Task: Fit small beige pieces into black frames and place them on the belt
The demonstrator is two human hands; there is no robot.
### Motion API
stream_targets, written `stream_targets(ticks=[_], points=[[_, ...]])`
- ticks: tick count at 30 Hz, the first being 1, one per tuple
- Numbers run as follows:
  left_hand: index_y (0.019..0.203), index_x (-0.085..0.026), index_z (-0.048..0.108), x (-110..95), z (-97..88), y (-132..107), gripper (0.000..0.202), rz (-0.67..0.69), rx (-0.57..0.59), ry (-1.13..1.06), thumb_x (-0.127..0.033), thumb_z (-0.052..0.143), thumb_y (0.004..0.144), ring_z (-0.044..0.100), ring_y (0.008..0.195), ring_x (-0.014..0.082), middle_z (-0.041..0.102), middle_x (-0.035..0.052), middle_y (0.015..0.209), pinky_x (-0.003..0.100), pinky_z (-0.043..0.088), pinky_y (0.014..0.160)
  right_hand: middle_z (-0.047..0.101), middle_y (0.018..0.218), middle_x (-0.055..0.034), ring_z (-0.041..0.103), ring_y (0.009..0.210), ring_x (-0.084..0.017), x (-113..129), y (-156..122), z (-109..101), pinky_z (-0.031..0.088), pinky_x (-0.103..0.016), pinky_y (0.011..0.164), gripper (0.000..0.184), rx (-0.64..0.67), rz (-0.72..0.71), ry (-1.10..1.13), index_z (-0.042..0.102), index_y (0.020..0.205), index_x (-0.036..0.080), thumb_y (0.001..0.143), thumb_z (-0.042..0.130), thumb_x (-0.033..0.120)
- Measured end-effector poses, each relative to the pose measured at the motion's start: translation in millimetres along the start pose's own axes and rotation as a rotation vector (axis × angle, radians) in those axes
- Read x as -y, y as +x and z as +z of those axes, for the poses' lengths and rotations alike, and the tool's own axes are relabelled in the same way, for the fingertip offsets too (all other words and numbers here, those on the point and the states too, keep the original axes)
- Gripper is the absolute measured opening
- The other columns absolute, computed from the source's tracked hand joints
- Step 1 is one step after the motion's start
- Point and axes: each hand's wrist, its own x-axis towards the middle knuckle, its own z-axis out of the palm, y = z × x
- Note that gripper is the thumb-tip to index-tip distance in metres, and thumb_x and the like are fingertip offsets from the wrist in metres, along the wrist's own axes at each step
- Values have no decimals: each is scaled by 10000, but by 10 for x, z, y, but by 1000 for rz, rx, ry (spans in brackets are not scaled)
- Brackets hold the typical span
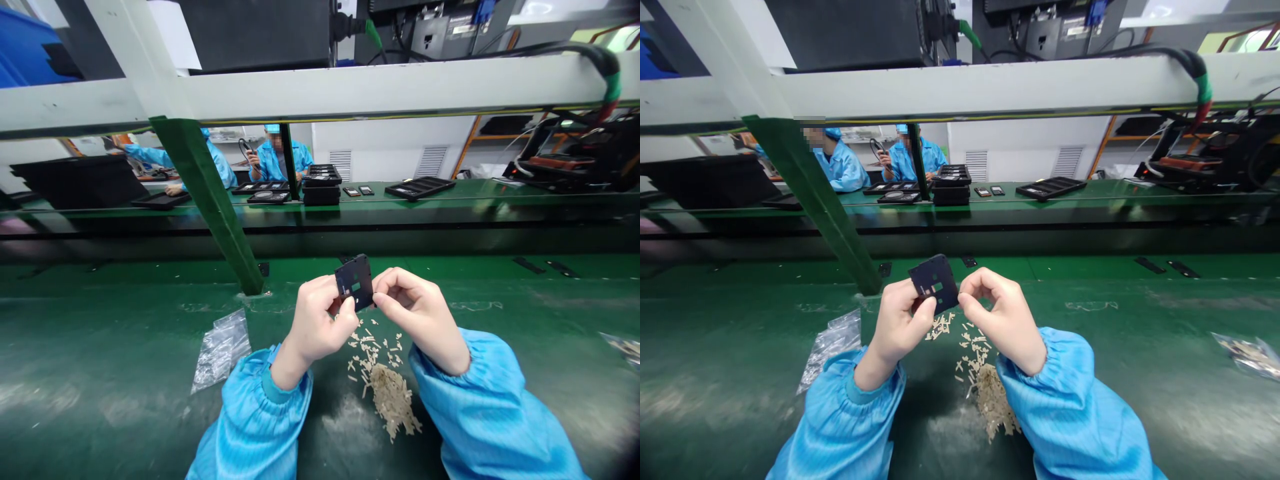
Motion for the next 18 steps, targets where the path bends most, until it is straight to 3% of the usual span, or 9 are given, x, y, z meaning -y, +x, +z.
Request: stream_targets(ticks=[8,18], points=[[568,-163,529,27,1,-19,181,-60,19,-101,-136,452,729,346,443,76,420,-36,498,211,252,429,560,664,-8,532,618,-134,10,-15,-36,458,-253,582,96,33,-10,-43,523,688,182,777,544,212],[521,-169,452,38,-14,-31,208,-182,46,-146,-209,445,726,337,449,86,388,-26,489,223,258,431,555,640,1,522,597,-125,57,-34,-21,438,-240,556,116,-3,-69,-150,503,664,191,776,527,170]])
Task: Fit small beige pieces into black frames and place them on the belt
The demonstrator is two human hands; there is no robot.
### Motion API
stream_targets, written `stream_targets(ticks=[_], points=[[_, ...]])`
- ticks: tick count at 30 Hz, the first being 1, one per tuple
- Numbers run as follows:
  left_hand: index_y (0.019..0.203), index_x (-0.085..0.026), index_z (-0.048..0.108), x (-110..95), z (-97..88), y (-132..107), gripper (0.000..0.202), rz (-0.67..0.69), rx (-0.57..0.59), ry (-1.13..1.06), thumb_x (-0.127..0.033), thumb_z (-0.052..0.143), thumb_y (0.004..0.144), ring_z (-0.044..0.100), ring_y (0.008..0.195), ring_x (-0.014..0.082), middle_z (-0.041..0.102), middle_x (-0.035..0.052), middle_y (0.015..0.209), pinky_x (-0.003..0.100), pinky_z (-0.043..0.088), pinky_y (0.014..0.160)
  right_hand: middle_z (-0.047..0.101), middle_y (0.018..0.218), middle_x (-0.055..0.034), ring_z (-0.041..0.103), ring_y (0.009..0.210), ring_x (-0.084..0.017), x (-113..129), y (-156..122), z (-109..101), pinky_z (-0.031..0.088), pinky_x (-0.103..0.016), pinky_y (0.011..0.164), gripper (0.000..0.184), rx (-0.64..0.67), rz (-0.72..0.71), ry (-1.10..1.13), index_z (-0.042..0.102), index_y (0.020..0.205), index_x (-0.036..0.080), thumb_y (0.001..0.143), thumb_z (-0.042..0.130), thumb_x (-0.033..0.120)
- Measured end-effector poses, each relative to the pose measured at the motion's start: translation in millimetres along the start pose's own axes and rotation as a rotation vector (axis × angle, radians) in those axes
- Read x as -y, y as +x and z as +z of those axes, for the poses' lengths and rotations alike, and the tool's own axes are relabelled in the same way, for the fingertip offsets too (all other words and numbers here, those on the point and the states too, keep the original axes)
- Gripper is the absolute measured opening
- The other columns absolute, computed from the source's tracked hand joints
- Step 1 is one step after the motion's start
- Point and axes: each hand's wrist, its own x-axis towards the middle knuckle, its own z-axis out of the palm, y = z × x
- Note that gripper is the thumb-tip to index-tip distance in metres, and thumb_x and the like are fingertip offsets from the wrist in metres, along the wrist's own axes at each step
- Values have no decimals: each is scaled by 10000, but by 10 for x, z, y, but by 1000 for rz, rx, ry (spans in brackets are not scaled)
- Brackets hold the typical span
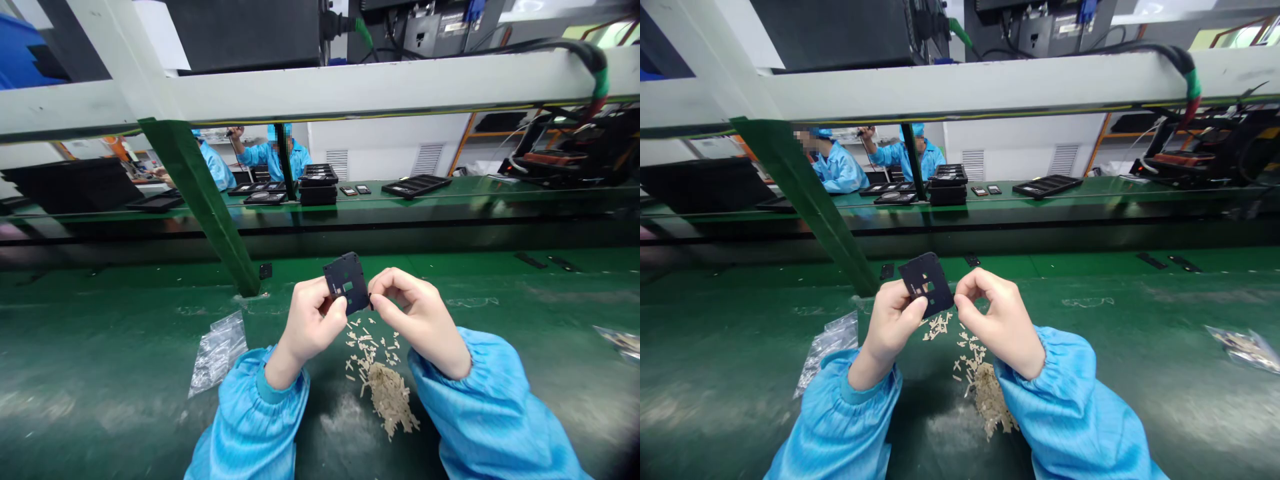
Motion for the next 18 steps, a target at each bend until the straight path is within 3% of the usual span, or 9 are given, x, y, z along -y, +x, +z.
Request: stream_targets(ticks=[9,13,18], points=[[588,-162,565,127,6,-28,213,-41,17,-136,-257,473,755,448,527,123,523,10,562,235,367,504,534,630,10,507,578,-116,27,-23,0,433,-235,555,133,13,-22,-5,483,651,194,772,513,150],[692,-169,632,196,24,-40,244,-101,23,-210,-347,498,790,533,623,160,613,35,675,259,433,589,537,640,9,513,592,-118,58,-42,-2,435,-235,564,138,7,-44,-21,469,659,199,774,507,133],[770,-172,647,269,75,-46,305,-172,35,-366,-440,505,806,557,681,173,622,43,736,270,463,640,544,651,7,519,605,-115,74,-75,22,431,-231,582,151,-8,-105,-86,459,669,198,778,502,103]])
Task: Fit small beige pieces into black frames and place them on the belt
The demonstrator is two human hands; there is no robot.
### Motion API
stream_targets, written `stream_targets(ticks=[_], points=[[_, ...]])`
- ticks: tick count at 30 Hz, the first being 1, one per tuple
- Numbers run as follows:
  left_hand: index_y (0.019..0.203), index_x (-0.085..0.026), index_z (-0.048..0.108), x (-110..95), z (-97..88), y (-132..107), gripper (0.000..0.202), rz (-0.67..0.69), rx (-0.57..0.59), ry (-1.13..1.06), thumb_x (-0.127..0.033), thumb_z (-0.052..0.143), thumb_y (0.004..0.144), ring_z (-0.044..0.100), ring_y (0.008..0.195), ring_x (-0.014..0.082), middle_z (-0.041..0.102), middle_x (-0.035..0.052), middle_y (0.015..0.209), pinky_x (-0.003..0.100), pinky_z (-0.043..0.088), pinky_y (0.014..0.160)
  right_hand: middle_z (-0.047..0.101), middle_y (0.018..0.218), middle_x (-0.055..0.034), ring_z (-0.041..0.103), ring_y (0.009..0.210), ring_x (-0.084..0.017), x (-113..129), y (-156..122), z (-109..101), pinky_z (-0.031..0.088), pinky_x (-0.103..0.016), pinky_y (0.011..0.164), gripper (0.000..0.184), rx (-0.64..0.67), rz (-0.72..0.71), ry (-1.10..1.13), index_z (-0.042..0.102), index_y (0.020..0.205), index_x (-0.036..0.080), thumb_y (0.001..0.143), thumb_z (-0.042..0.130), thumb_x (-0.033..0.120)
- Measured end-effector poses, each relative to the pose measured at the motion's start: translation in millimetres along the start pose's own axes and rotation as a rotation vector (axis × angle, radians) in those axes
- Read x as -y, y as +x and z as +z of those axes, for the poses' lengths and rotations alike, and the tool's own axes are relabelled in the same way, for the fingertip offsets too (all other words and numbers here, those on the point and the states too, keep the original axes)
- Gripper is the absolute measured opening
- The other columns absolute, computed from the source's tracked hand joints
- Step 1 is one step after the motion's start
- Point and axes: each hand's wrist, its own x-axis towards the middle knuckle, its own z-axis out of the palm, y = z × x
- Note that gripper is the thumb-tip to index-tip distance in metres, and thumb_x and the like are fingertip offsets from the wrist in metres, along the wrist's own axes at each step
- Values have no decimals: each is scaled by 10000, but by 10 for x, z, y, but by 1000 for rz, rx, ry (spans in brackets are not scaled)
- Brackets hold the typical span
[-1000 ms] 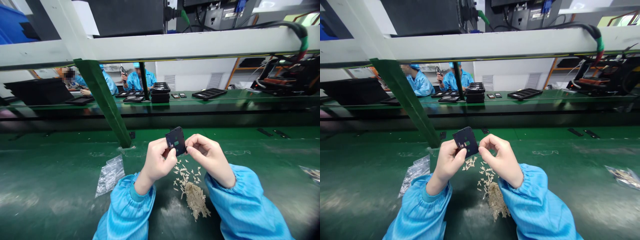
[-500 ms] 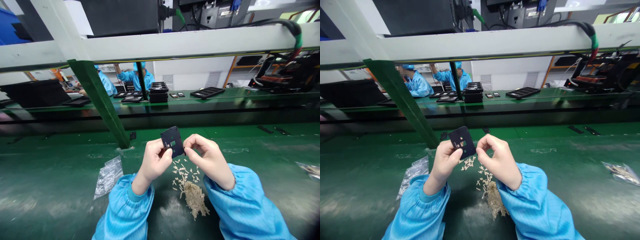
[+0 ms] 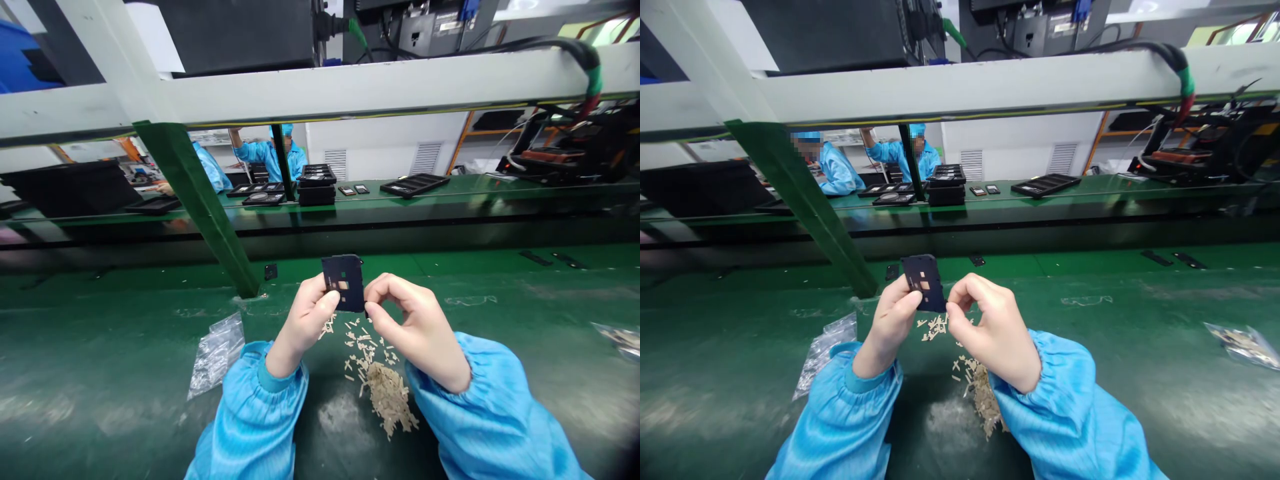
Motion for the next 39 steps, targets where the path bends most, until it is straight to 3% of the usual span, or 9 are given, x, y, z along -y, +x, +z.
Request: stream_targets(ticks=[9,16,22,33,39], points=[[817,-158,654,93,-11,13,277,4,102,-263,-402,523,815,538,706,168,610,39,752,274,449,691,535,652,9,510,606,-107,32,-11,10,420,-217,584,159,14,-36,-11,458,678,192,775,497,73],[763,-180,640,116,-27,-19,216,18,81,-356,-380,565,793,493,690,159,571,20,720,287,420,723,525,639,17,494,595,-98,51,-9,-9,413,-203,572,148,68,29,122,470,667,186,775,500,88],[699,-176,596,138,-30,-39,253,-28,75,-399,-420,581,764,454,662,161,494,17,665,314,421,715,516,644,16,490,602,-102,58,-13,1,410,-212,573,133,76,51,173,473,669,184,773,504,105],[729,-185,631,10,-38,-34,233,53,117,-276,-396,562,800,497,701,174,566,25,702,292,384,671,499,603,24,470,551,-96,69,1,-15,403,-212,524,123,146,179,261,465,637,187,733,503,120],[699,-174,623,24,-3,-29,221,11,92,-409,-382,592,769,474,636,152,550,16,661,294,381,643,447,569,38,421,531,-95,41,14,-18,370,-225,512,186,175,203,201,393,608,201,734,511,131]])
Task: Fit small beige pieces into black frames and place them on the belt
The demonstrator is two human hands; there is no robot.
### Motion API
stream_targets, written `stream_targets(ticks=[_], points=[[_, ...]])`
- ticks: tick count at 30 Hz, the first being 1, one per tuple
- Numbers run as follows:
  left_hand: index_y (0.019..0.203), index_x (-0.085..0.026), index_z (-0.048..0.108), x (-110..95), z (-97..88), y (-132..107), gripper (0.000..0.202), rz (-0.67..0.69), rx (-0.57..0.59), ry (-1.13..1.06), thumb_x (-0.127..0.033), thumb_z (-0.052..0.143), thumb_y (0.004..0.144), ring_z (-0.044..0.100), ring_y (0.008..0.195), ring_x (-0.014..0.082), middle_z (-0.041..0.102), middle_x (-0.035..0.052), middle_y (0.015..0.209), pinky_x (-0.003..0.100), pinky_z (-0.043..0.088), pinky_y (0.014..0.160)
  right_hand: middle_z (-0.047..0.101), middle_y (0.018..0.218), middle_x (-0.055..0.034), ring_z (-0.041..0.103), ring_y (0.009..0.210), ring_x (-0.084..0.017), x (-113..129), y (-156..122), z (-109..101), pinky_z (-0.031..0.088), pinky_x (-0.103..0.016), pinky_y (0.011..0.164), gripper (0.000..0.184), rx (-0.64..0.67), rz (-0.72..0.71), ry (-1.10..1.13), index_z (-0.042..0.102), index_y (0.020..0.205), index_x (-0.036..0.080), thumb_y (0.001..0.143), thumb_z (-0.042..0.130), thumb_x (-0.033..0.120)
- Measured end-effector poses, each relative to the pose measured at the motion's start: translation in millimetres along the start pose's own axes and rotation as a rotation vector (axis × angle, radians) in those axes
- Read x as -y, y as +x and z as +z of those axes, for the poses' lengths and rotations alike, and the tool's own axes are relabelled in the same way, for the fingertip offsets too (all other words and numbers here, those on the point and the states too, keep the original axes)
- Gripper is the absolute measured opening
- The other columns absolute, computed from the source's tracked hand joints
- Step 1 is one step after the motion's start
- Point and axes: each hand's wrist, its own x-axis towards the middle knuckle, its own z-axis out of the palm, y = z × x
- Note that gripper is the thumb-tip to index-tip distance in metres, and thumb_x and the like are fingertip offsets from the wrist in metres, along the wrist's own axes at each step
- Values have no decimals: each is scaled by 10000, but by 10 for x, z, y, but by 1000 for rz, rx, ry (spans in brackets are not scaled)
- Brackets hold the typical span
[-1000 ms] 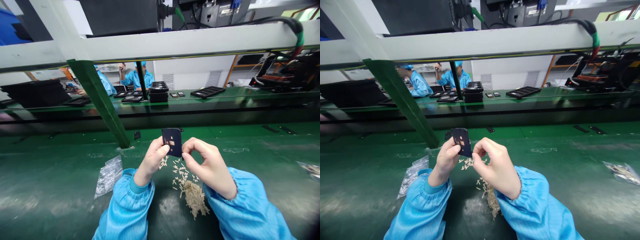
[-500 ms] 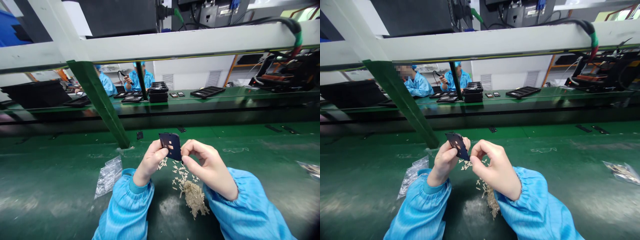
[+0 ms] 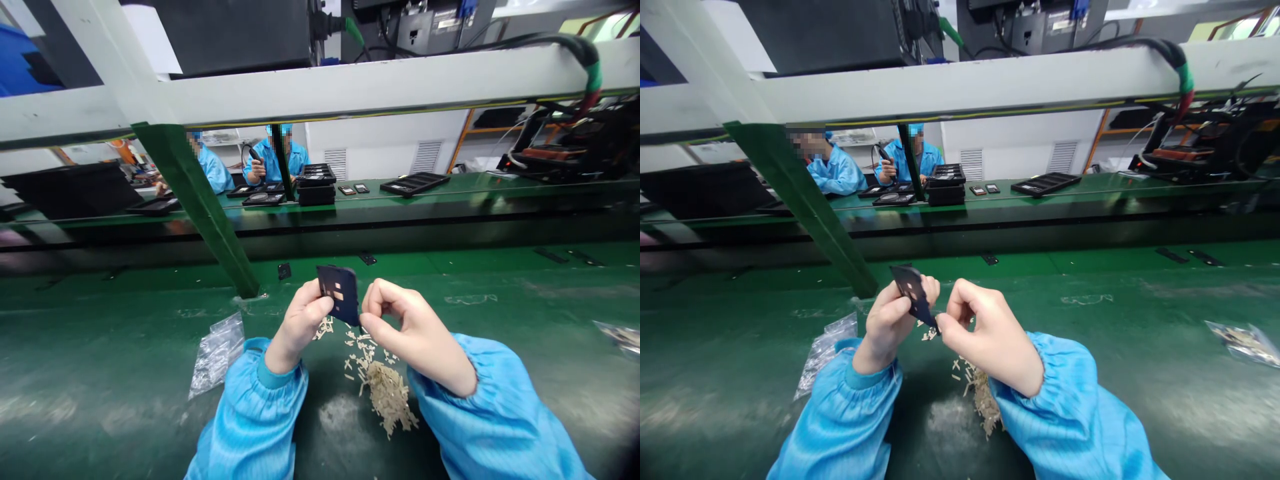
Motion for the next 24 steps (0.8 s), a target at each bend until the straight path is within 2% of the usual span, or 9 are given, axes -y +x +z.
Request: stream_targets(ticks=[3,8,12,15,20,24], points=[[583,-164,555,1,59,12,291,-42,-11,-109,-406,597,738,432,557,137,474,0,548,286,368,580,447,606,31,421,564,-103,-24,2,-11,367,-238,538,174,-1,-42,55,414,644,196,785,511,163],[559,-158,504,-20,161,32,293,-114,-16,-196,-387,606,711,388,498,109,432,-16,515,252,343,506,492,697,8,452,639,-116,-20,-39,5,386,-249,594,153,87,-134,271,477,736,188,880,470,240],[579,-159,497,-35,203,42,286,-180,-63,-228,-395,632,665,382,497,105,420,-27,516,244,346,500,477,684,15,425,626,-115,-19,-70,39,363,-243,578,154,91,-140,266,468,734,193,872,515,242],[602,-155,518,-58,232,50,281,-252,-74,-255,-404,642,645,364,464,91,428,-28,517,228,295,455,496,705,2,452,655,-129,-43,-73,43,371,-255,595,177,78,-140,283,471,733,194,884,512,278],[694,-141,573,-119,291,60,235,-389,-70,-320,-371,618,677,307,389,63,426,-44,467,214,209,401,524,722,-14,491,690,-157,-98,-61,18,382,-279,613,221,52,-122,329,471,735,197,886,516,351],[652,-140,538,-182,339,57,190,-441,-71,-358,-316,597,694,284,373,49,385,-60,416,207,210,416,511,714,-14,486,687,-163,-121,-69,5,388,-292,619,222,47,-131,333,468,744,200,893,509,360]])
